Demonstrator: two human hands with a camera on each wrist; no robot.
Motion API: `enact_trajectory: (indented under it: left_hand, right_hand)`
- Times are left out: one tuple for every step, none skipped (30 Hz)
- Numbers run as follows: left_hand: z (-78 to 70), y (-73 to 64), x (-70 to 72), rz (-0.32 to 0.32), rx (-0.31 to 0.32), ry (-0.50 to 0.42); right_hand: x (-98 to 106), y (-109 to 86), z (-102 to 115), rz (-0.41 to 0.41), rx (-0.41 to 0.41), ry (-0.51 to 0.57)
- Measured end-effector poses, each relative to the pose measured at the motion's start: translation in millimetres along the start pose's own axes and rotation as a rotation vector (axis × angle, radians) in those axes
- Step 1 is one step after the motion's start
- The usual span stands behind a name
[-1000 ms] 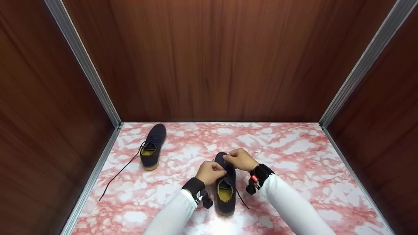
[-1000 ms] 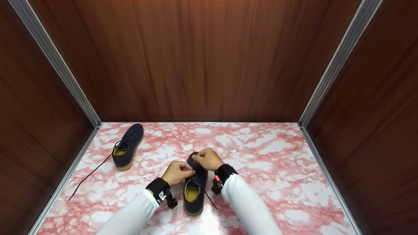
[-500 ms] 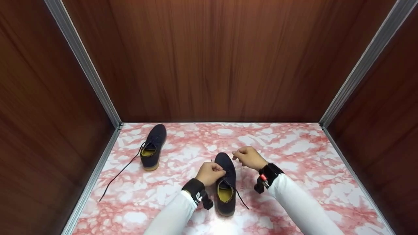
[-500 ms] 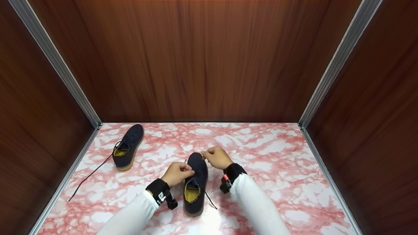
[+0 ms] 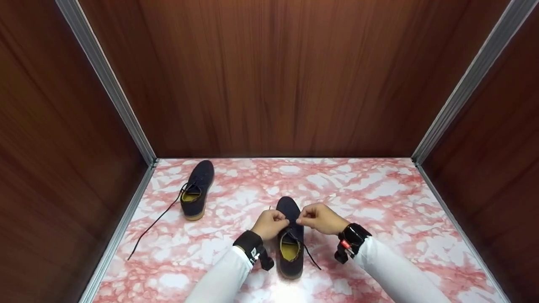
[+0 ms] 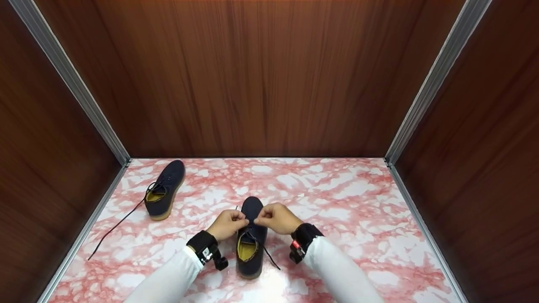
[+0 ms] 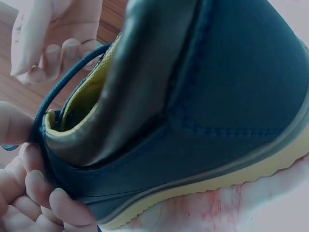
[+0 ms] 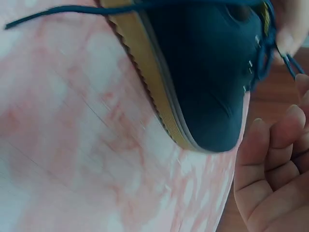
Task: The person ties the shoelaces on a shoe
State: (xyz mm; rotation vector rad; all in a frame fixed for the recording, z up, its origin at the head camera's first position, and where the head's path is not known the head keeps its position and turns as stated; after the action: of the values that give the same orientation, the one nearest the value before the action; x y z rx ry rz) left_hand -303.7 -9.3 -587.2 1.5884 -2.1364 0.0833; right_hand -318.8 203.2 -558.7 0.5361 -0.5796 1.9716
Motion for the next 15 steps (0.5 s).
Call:
enact_trajectory:
  left_hand:
    - [0.2,0.2,0.3,0.006,0.003,-0.003]
    - [0.2,0.2,0.8,0.011,0.003,-0.007]
    - [0.2,0.2,1.3,0.016,0.003,-0.009]
    - [0.7,0.1,1.6,0.021,0.005,-0.011]
    - [0.8,-0.1,2.0,0.028,0.006,-0.015]
    - [0.8,-0.2,2.4,0.033,0.002,-0.017]
    - [0.7,-0.2,2.8,0.038,-0.003,-0.017]
    - [0.7,-0.2,3.2,0.044,-0.007,-0.017]
    - [0.8,-0.2,3.5,0.050,-0.010,-0.018]
    - [0.8,-0.3,3.8,0.056,-0.011,-0.018]
    - [1.1,-0.3,4.1,0.062,-0.011,-0.021]
    - [1.7,-0.2,4.4,0.066,-0.012,-0.022]
    - [2.4,-0.2,4.6,0.071,-0.010,-0.020]
    - [3.0,-0.4,4.9,0.074,-0.010,-0.019]
    - [3.4,-0.5,5.2,0.078,-0.009,-0.021]
  right_hand:
    - [-2.6,-1.5,-0.1,0.017,0.012,-0.007]
    - [-5.2,-2.7,-0.4,0.036,0.023,-0.010]
    - [-7.7,-3.7,-0.6,0.053,0.033,-0.013]
    - [-10.5,-4.4,-1.1,0.069,0.044,-0.013]
    - [-13.0,-4.9,-1.5,0.082,0.053,-0.013]
    - [-15.3,-5.1,-2.0,0.093,0.058,-0.015]
    - [-17.5,-5.4,-2.3,0.103,0.061,-0.016]
    - [-19.4,-5.5,-2.5,0.111,0.065,-0.016]
    - [-21.1,-5.4,-2.6,0.115,0.065,-0.015]
    - [-22.5,-5.3,-2.3,0.116,0.067,-0.014]
    - [-23.6,-5.1,-2.0,0.113,0.065,-0.016]
    - [-24.6,-5.0,-1.6,0.109,0.062,-0.021]
    - [-25.3,-4.8,-1.1,0.103,0.064,-0.022]
    - [-26.0,-4.5,-0.8,0.096,0.065,-0.025]
    - [-26.5,-4.4,-0.4,0.089,0.068,-0.026]
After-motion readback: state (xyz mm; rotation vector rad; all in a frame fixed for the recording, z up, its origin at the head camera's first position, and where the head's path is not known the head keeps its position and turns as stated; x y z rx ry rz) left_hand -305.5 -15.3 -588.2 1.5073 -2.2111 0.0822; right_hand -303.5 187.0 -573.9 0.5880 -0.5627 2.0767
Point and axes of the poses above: each hand's wrist, its own y-axis towards the middle knuckle, its own x-axis out of the back of the hand, z = x × y, the point moved 2 cm from there along y, towards the middle knuckle, and after that the axes turned 13 degrees about -x, right-handed, at the moved point
